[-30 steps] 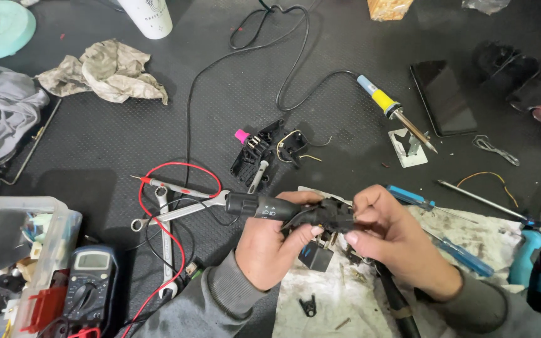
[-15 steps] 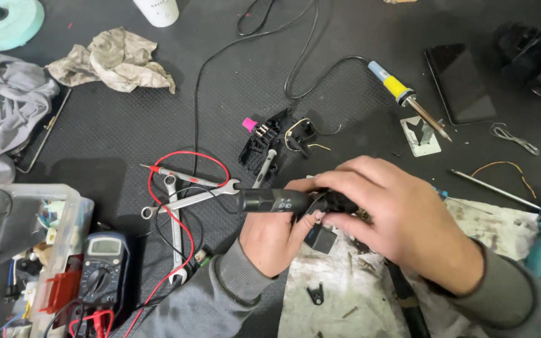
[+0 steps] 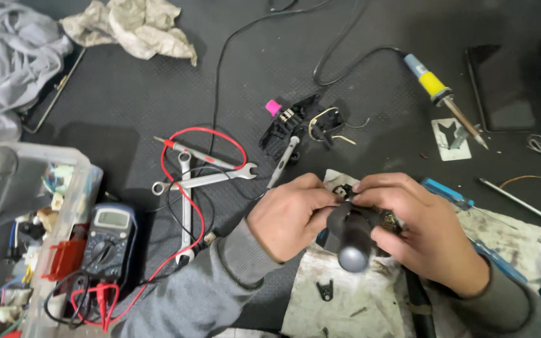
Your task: The person holds a smartphone displaying a reference image while manipulating wires and components of a disassembled electronic device. They use a screwdriver to adjust parts and a flashlight to illuminate the interior of the device.
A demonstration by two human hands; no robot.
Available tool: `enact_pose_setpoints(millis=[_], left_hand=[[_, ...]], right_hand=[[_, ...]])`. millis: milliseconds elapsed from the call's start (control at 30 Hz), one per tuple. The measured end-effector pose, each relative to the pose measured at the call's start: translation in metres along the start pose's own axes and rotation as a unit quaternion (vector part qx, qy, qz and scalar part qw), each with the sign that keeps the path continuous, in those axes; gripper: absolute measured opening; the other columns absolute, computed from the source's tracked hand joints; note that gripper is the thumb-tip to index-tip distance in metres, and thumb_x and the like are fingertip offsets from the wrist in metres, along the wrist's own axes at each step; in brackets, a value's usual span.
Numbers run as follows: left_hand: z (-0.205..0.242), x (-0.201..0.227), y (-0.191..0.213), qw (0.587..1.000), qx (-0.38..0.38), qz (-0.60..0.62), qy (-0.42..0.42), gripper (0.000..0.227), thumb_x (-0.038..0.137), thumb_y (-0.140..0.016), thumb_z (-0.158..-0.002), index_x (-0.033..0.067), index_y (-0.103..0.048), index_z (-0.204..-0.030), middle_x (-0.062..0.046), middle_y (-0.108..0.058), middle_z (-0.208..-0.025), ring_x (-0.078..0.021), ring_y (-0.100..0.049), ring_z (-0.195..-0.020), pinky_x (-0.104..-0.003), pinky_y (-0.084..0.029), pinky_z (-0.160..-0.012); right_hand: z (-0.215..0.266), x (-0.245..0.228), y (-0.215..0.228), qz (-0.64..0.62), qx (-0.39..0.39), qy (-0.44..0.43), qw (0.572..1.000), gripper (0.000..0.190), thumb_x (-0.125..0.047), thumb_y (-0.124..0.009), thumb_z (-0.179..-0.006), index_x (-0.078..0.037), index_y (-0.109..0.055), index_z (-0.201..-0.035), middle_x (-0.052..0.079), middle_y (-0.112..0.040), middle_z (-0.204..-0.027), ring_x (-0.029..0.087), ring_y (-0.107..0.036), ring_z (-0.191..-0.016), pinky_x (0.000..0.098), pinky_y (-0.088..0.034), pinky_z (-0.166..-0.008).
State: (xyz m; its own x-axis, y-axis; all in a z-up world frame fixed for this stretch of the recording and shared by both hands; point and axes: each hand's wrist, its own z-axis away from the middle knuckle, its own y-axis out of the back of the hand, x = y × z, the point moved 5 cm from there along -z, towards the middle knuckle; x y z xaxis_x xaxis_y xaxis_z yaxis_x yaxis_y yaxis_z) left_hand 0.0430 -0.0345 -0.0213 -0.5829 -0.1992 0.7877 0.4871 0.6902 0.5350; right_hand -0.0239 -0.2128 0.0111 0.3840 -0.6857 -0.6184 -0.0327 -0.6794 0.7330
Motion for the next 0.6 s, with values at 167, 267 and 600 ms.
enact_pose_setpoints(millis=[167,267,600], left_hand=[[0.000,-0.004,0.003,1.000,-0.018,-0.014,0.011,0.015,0.012,-0.072,-0.088,0.0077,-0.073,-0.103,-0.009,-0.066,-0.099,-0.0327,-0.069,-0.090,-0.042,-0.054,-0.076],[-0.003,-0.004,0.005,1.000,-0.027,-0.008,-0.004,0.016,0.013,-0.072,-0.089,0.0070,-0.073,-0.104,-0.009,-0.066,-0.100,-0.0323,-0.068,-0.091,-0.042,-0.054,-0.076],[-0.007,-0.007,0.001,0.993,-0.071,-0.051,-0.079,0.026,0.012,-0.072,-0.079,0.0046,-0.069,-0.104,-0.011,-0.065,-0.101,-0.0334,-0.067,-0.097,-0.043,-0.054,-0.080]], right_hand=[[0.001,0.009,-0.009,-0.047,-0.017,0.002,0.999,0.046,0.000,-0.069,-0.069,-0.008,-0.065,-0.114,0.010,-0.068,-0.126,0.029,-0.068,-0.118,0.0361,-0.054,-0.096],[0.002,0.015,-0.010,-0.071,-0.007,-0.008,0.997,0.045,0.002,-0.067,-0.072,-0.006,-0.064,-0.116,0.011,-0.067,-0.128,0.029,-0.068,-0.119,0.0367,-0.054,-0.098],[-0.002,0.012,-0.016,-0.042,-0.022,0.018,0.999,0.039,-0.007,-0.077,-0.078,-0.006,-0.066,-0.116,0.010,-0.068,-0.125,0.028,-0.068,-0.117,0.0349,-0.055,-0.095]])
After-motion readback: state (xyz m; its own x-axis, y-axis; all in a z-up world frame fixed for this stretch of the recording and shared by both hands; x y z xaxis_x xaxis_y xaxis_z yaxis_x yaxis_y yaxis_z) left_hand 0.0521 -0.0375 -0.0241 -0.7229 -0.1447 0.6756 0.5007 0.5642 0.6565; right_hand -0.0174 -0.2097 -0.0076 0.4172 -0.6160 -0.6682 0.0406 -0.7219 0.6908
